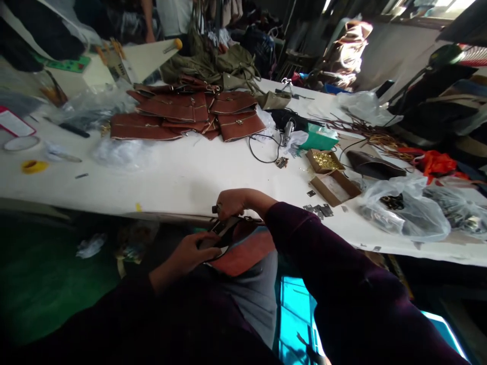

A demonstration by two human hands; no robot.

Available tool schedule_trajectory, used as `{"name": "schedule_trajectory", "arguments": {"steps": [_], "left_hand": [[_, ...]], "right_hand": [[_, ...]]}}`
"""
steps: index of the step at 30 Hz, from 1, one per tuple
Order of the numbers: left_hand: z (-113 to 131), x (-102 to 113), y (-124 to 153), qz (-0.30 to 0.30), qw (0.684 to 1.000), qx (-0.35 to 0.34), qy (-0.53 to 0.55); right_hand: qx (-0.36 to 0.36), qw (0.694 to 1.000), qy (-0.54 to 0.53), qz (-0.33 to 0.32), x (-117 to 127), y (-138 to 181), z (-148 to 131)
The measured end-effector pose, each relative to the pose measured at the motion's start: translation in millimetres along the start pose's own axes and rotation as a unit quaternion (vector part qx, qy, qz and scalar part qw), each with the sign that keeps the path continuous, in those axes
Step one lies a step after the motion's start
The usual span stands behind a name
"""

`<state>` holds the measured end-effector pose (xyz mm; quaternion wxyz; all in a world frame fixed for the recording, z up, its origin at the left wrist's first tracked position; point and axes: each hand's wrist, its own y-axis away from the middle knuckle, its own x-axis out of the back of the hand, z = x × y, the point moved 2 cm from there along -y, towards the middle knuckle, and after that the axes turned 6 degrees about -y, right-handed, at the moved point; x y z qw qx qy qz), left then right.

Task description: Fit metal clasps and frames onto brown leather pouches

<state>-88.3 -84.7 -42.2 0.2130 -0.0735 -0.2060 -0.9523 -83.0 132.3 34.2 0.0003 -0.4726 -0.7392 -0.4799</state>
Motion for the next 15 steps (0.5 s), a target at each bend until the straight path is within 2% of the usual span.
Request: {"name": "schedule_trajectory", "arguments": {"steps": [3, 7, 13, 15], "left_hand": [[-11, -3, -7, 0.0, 0.999, 0.016, 0.043], [-14, -10, -11, 0.002, 0.998, 0.029, 0.058], [-1, -15, -15, 0.024, 0.99, 0.052, 0.132], [-1, -16, -16, 0.027, 0.983, 0.075, 0.165]], "right_hand": [[-0.033, 0.998, 0.054, -0.016, 4, -23, -5], [-0.037, 0.996, 0.077, -0.015, 4, -40, -6], [-0.04, 0.995, 0.093, 0.026, 21, -42, -3], [-0.017, 0.995, 0.078, 0.052, 28, -37, -6]]}}
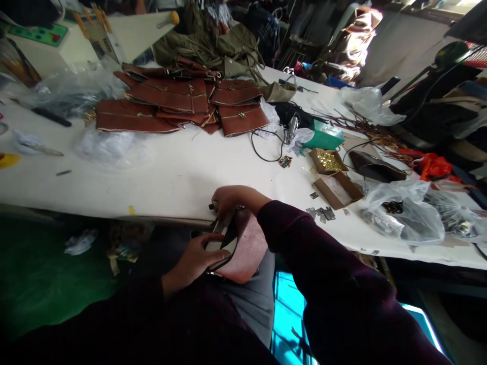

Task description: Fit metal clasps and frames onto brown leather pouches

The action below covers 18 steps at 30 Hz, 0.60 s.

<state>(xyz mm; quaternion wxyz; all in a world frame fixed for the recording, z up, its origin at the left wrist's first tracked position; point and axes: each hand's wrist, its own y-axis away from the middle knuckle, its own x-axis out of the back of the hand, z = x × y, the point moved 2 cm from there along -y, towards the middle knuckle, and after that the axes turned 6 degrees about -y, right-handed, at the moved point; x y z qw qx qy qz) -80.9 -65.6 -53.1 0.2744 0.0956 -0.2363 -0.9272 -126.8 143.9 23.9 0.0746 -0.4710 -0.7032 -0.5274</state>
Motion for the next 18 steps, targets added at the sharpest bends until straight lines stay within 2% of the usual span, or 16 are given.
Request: {"name": "schedule_trajectory", "arguments": {"steps": [2, 4, 6, 9, 10, 12, 15, 18], "left_hand": [[-3, -2, -2, -0.009, 0.999, 0.026, 0.041], [-6, -4, -3, -0.012, 0.997, 0.043, 0.067], [-6, -4, -4, -0.001, 0.997, 0.045, 0.059], [-1, -2, -5, 0.011, 0.999, 0.029, 0.009], [2, -1, -5, 0.013, 1.0, 0.023, -0.005], [7, 0, -4, 0.022, 0.999, 0.017, -0.02], [11, 0, -2, 0.031, 0.999, 0.018, -0.018], [11, -2, -2, 0.042, 0.999, 0.014, -0.025]], "right_hand": [[0.039, 0.995, -0.044, 0.083, 7, 10, -5], [0.094, 0.962, -0.141, 0.212, 10, 28, -13], [0.156, 0.882, -0.288, 0.339, 4, 50, -21], [0.209, 0.726, -0.471, 0.456, -27, 72, -25], [0.208, 0.686, -0.503, 0.483, -39, 74, -24], [0.19, 0.631, -0.534, 0.529, -62, 73, -19], [0.168, 0.577, -0.541, 0.588, -82, 63, -12], [0.161, 0.563, -0.541, 0.604, -85, 55, -13]]}}
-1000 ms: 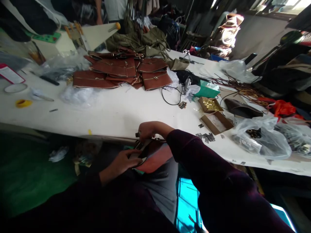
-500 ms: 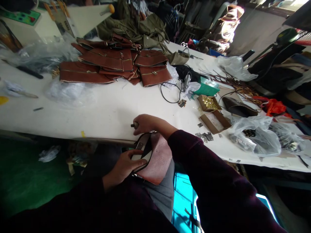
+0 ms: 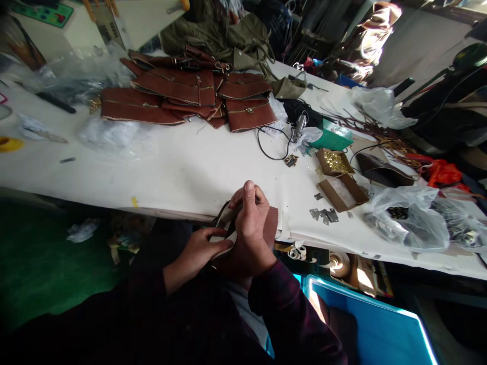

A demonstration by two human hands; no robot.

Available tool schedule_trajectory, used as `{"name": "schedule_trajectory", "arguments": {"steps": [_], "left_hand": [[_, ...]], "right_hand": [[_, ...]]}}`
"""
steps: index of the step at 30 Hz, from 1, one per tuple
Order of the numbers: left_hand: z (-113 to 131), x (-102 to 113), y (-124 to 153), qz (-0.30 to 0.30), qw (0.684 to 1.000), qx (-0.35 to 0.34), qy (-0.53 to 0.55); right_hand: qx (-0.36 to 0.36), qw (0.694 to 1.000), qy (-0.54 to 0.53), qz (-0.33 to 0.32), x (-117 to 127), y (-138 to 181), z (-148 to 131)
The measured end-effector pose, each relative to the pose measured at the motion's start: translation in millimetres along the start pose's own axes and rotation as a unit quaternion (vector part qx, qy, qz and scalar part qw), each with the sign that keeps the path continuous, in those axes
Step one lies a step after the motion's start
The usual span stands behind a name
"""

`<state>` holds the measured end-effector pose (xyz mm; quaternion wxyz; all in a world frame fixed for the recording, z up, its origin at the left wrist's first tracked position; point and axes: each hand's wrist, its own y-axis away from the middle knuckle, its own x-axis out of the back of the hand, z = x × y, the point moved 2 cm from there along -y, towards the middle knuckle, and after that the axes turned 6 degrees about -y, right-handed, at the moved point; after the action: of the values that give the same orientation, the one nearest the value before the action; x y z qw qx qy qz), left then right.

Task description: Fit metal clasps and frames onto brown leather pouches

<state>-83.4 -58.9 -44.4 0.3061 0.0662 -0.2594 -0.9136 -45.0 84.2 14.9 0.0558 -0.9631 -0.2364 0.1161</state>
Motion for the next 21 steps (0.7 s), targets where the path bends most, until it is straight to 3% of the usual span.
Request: {"name": "schedule_trajectory", "arguments": {"steps": [9, 13, 19, 21], "left_hand": [[-3, -2, -2, 0.007, 1.0, 0.004, -0.008], [-4, -3, -2, 0.012, 1.0, 0.014, -0.013], [-4, -5, -1, 0.01, 1.0, -0.001, 0.014], [-3, -5, 0, 0.018, 1.0, -0.007, 0.0]], "right_hand": [[-0.034, 0.997, 0.069, -0.021, -5, -2, -3], [-0.038, 0.998, 0.043, -0.037, -2, 5, 1], [0.002, 0.988, 0.052, -0.143, -6, 20, 0], [0.008, 0.988, 0.05, -0.148, -6, 18, -8]]}}
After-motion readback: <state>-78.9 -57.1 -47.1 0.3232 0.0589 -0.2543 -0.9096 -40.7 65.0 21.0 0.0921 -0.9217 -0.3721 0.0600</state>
